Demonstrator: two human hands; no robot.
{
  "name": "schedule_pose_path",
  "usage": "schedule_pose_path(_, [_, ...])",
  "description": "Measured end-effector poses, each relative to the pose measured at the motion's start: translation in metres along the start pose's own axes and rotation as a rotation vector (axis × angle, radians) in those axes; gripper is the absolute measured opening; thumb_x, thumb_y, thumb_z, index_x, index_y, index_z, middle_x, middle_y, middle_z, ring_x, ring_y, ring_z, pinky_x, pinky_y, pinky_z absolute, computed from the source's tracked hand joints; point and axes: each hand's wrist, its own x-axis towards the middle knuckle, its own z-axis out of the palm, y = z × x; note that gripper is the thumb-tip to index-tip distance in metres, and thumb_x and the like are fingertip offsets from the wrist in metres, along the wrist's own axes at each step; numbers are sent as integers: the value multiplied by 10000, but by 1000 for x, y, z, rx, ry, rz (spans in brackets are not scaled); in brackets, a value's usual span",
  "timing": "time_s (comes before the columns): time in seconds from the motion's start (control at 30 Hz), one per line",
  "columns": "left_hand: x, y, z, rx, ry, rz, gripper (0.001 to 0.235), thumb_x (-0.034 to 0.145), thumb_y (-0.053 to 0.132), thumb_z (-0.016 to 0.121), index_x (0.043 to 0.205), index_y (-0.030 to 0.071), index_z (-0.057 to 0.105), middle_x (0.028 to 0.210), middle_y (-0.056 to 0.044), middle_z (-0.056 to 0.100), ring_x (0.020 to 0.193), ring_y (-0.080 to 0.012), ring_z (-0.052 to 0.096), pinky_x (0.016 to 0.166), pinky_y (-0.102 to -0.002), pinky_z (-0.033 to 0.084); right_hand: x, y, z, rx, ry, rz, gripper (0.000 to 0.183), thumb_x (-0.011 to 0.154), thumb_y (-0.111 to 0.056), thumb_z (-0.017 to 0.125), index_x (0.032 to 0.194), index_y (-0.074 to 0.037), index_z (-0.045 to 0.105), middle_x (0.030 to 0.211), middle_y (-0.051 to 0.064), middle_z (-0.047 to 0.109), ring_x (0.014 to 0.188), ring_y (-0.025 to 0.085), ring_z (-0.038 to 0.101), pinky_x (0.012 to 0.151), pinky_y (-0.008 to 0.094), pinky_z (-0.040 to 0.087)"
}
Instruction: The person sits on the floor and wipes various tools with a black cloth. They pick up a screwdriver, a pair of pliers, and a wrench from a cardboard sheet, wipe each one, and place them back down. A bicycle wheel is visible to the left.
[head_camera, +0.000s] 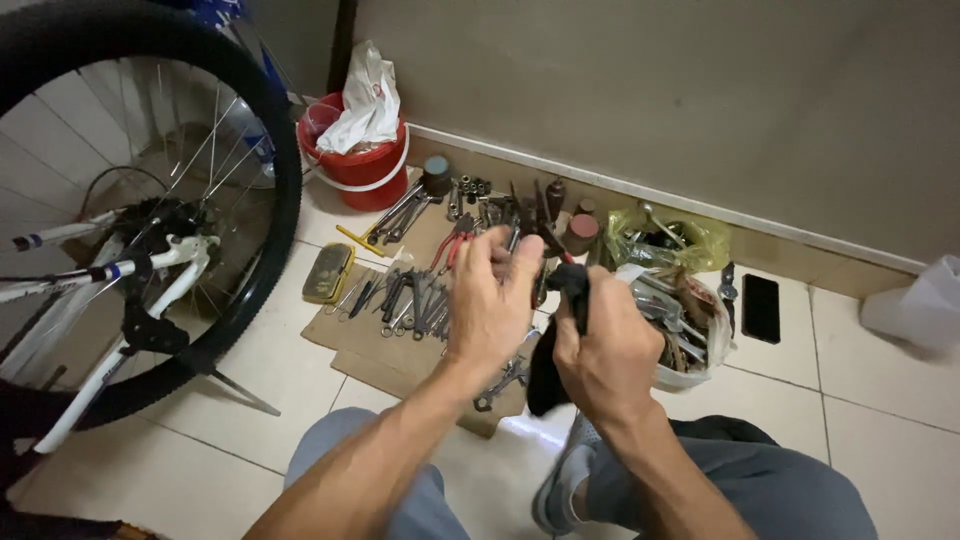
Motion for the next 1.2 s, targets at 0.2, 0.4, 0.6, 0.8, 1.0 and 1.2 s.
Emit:
schedule_pose_path(0.2, [-1, -19, 5, -64, 3, -151, 411, 837, 431, 790, 923, 48, 667, 659, -68, 697, 589, -175, 627, 560, -288, 458, -27, 16, 16, -289, 74, -264, 264, 873, -289, 695, 1082, -127, 698, 745, -10, 544, 632, 185, 613, 542, 287, 504])
schedule_pose_path(0.4, [14, -33, 5, -267, -5, -288, 208, 884, 197, 679, 987, 16, 679, 710, -99, 658, 625, -185, 630, 597, -303, 505, -30, 6, 7, -20, 16, -218, 299, 842, -198, 716, 1125, -103, 701, 837, 42, 624, 709, 256, 668, 616, 344, 552])
schedule_pose_path(0.6, [29, -20, -13, -629, -44, -288, 144, 997, 129, 572, 984, -15, 574, 784, -117, 591, 632, -220, 678, 581, -362, 647, -14, 18, -26, 106, 53, -105, 332, 822, -74, 747, 1138, -16, 660, 893, 99, 653, 682, 244, 631, 624, 334, 518])
schedule_pose_path(0.8, [15, -18, -1, -370, 33, -204, 207, 1011, 233, 609, 894, 69, 659, 524, -26, 466, 363, -100, 468, 320, -222, 429, 8, 33, -24, -56, 80, -213, 315, 868, -223, 805, 1130, -85, 698, 1037, 78, 682, 961, 294, 692, 829, 372, 557])
schedule_pose_path(1.0, [2, -17, 5, -285, -78, -159, 220, 1035, 235, 586, 976, 71, 720, 515, 17, 491, 366, -47, 409, 340, -164, 359, 13, 25, 4, -26, -2, -183, 263, 842, -251, 766, 1081, -167, 697, 907, -1, 675, 870, 240, 685, 738, 348, 556])
schedule_pose_path(1.2, [7, -1, -7, -408, -1, -159, 239, 1053, 225, 547, 1062, 26, 677, 645, 41, 485, 414, 4, 389, 347, -138, 358, 10, 26, 4, -66, 38, -268, 283, 815, -240, 751, 1065, -127, 681, 850, 30, 633, 798, 246, 656, 676, 338, 547])
